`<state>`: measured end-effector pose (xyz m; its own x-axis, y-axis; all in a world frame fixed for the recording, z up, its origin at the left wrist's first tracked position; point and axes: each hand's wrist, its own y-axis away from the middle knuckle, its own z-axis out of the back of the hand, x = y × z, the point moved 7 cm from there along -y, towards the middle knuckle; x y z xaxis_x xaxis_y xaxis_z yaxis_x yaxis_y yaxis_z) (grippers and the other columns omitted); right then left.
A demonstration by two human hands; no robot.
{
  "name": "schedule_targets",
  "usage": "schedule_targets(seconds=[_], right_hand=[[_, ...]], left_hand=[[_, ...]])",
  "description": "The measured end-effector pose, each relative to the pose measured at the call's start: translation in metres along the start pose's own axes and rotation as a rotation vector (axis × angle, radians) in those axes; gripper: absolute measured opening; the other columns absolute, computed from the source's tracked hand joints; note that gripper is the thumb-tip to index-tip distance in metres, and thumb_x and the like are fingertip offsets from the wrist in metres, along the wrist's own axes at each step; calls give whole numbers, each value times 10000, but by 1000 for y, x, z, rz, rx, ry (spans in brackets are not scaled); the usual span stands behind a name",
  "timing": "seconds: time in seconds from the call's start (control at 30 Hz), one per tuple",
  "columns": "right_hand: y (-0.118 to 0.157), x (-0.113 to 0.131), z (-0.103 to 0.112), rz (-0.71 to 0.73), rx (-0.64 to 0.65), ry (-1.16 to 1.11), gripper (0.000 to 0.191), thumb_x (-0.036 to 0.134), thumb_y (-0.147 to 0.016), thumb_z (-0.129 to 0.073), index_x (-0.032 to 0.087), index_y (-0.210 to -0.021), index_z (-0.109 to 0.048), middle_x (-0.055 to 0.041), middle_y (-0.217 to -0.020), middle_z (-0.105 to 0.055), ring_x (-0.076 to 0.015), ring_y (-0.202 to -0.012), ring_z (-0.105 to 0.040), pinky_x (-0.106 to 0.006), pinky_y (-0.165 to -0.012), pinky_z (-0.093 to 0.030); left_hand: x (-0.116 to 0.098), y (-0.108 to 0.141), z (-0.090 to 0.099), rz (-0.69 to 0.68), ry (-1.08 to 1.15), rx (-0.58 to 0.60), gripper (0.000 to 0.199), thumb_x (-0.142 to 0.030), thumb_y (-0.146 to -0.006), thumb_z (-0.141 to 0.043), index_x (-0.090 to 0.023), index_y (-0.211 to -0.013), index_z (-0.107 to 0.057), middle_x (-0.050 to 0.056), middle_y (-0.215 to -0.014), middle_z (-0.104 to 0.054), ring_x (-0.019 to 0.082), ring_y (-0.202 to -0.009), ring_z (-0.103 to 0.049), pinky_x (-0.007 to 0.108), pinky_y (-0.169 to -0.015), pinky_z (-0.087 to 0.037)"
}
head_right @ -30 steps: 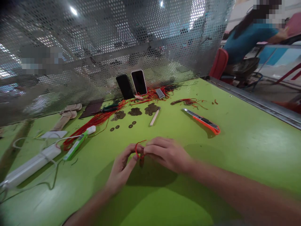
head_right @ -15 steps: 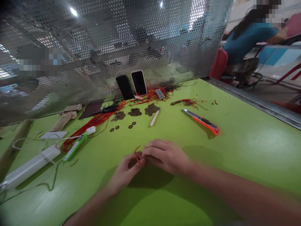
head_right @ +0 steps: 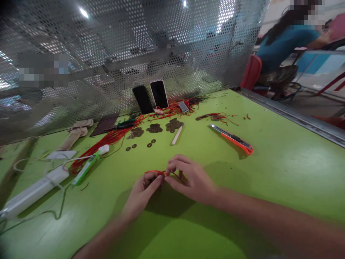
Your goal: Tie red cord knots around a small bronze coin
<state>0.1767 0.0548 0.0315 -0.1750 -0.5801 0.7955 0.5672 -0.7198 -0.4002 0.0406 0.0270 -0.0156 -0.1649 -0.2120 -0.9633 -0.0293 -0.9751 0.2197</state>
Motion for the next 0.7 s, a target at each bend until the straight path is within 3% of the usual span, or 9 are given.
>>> schedule_targets(seconds=[0.13, 0.33, 0.5, 0.7], right_hand=[[-3, -10, 1, -164, -6, -67, 155, 294, -878, -479, 166, -899, -564, -61, -932, -593, -131, -797, -565, -245, -643, -499], [-2, -19, -12, -287, 126, -127, 178, 285, -844, -519, 176, -973, -578, -38, -925, -637, -100, -664, -567, -231, -580, -485], [1, -20, -18, -306, 179, -164, 192, 184, -806, -538, 181, -994, -580, -21, -882, -651, -97, -678, -584, -224, -608, -484], [1, -13, -21, -245, 211, -209, 215, 195, -816, -540, 192, -1028, -574, -27, -946, -633, -116, -806, -597, -222, -658, -496]], left_hand=[[-5, 0, -1, -48, 121, 19, 227, -395, -773, -603, -177, -761, -665, 2, -639, -605, 118, -621, -529, 227, -611, -397], [-5, -1, 5, -21, 242, -17, 232, -397, -777, -611, -174, -782, -675, -1, -642, -604, 99, -615, -512, 212, -599, -372], [-4, -1, 5, -35, 267, -12, 249, -405, -780, -611, -166, -803, -675, -1, -632, -589, 107, -632, -511, 216, -607, -366], [-6, -2, 5, -60, 253, -20, 280, -402, -773, -616, -153, -644, -623, -2, -616, -580, 105, -610, -497, 217, -599, -364]])
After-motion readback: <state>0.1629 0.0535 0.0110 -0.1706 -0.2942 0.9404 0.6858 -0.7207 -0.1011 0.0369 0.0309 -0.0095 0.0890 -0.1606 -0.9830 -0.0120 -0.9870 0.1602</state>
